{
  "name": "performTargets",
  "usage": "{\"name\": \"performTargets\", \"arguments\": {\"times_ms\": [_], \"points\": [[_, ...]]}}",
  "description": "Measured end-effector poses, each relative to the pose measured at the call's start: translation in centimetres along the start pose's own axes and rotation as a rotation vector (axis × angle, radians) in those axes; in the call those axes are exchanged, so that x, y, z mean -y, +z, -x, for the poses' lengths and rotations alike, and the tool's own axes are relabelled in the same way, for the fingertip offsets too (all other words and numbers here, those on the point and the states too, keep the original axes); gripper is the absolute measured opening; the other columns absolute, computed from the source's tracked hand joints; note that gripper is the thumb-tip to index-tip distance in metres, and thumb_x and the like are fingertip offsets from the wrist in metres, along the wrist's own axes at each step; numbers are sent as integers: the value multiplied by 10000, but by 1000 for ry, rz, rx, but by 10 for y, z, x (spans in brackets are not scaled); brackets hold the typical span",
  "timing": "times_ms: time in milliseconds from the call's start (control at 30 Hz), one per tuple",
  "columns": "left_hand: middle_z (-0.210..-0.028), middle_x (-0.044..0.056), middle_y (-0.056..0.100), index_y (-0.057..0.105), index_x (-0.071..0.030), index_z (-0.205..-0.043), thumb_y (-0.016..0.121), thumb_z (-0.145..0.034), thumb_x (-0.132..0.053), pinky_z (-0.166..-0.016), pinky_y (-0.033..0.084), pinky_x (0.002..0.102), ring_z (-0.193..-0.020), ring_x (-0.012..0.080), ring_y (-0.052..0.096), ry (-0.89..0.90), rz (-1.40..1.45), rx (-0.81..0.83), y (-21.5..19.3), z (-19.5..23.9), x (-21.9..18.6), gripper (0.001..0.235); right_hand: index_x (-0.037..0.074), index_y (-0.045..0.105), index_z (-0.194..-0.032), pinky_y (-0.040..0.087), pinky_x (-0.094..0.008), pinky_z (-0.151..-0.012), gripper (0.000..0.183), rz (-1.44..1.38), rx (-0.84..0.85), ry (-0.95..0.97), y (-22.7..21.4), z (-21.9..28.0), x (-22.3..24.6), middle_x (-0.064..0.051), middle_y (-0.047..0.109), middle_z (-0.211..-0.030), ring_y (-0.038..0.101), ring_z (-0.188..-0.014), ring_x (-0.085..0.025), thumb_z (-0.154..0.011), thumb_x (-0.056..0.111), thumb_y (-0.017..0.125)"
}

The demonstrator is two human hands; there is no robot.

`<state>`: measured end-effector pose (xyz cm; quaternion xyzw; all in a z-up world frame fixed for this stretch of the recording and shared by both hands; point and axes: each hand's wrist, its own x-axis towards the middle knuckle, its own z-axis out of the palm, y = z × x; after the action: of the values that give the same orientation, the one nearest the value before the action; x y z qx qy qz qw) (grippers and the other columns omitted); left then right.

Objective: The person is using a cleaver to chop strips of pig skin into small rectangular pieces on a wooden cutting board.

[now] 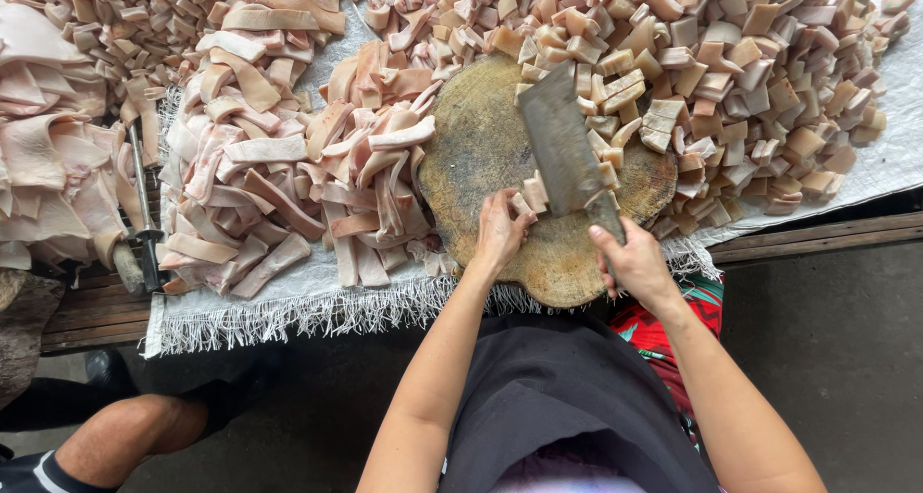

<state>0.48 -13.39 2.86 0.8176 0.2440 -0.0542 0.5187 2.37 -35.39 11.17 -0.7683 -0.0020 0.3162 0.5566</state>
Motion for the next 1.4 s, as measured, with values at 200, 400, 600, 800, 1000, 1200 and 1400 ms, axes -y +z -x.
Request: {"name": "performTargets", "arguments": {"times_ms": [200,400,600,800,1000,1200,1400], "points": [[-1331,219,403,296,-32,-1522,769,-828,-128,-1057,512,415,-1141,321,574,17,-80,6,23,-9,-15,845,51,533,-1033,444,-294,-344,260,-218,-44,44,-29,-10,-18,-38,556,-637,515,-427,-111,-993,295,613],[-1520,195,355,375,-118,-1559,617,-974,-161,-1108,487,492,-1335,360,512,237,142,-35,44,-64,-19,634,14,622,-1060,482,-301,-380,282,60,-326,-77,-36,23,-15,-61,622,-620,584,-459,-116,-1005,290,633],[-1696,187,-6,117,-190,-1646,710,-872,-564,-1274,81,689,-1569,482,41,419,-372,-191,63,-28,-54,1044,7,619,-1115,514,-317,-434,339,213,-496,-19,-53,46,0,-71,636,-586,625,-465,-160,-1018,331,635],[-1631,180,-152,23,-367,-1571,695,-652,-769,-1093,-15,834,-1446,647,-89,414,-488,-327,112,-32,-47,1207,7,631,-1159,571,-440,-590,374,473,-574,-44,-60,42,-32,-168,683,-617,721,-591,-306,-1022,355,616],[-1735,151,-153,116,-523,-1637,689,-951,-299,-1216,28,768,-1507,549,23,370,-809,-458,133,-135,-56,921,1,599,-1214,571,-498,-587,417,539,-545,66,-56,29,-44,-209,690,-632,724,-628,-393,-991,352,613],[-1686,91,19,214,-566,-1550,724,-884,-309,-1156,111,715,-1479,596,125,346,-898,-607,111,-211,-96,877,-38,554,-1269,540,-498,-558,484,514,-526,-6,-61,1,-26,-222,674,-615,711,-600,-391,-966,329,637],[-1708,165,91,222,-524,-1530,623,-881,-183,-1116,362,672,-1318,491,485,266,-435,-341,86,-275,-107,836,-7,547,-1273,515,-436,-465,460,472,-412,63,-61,-22,-12,-157,648,-481,674,-415,-302,-956,321,601]]}}
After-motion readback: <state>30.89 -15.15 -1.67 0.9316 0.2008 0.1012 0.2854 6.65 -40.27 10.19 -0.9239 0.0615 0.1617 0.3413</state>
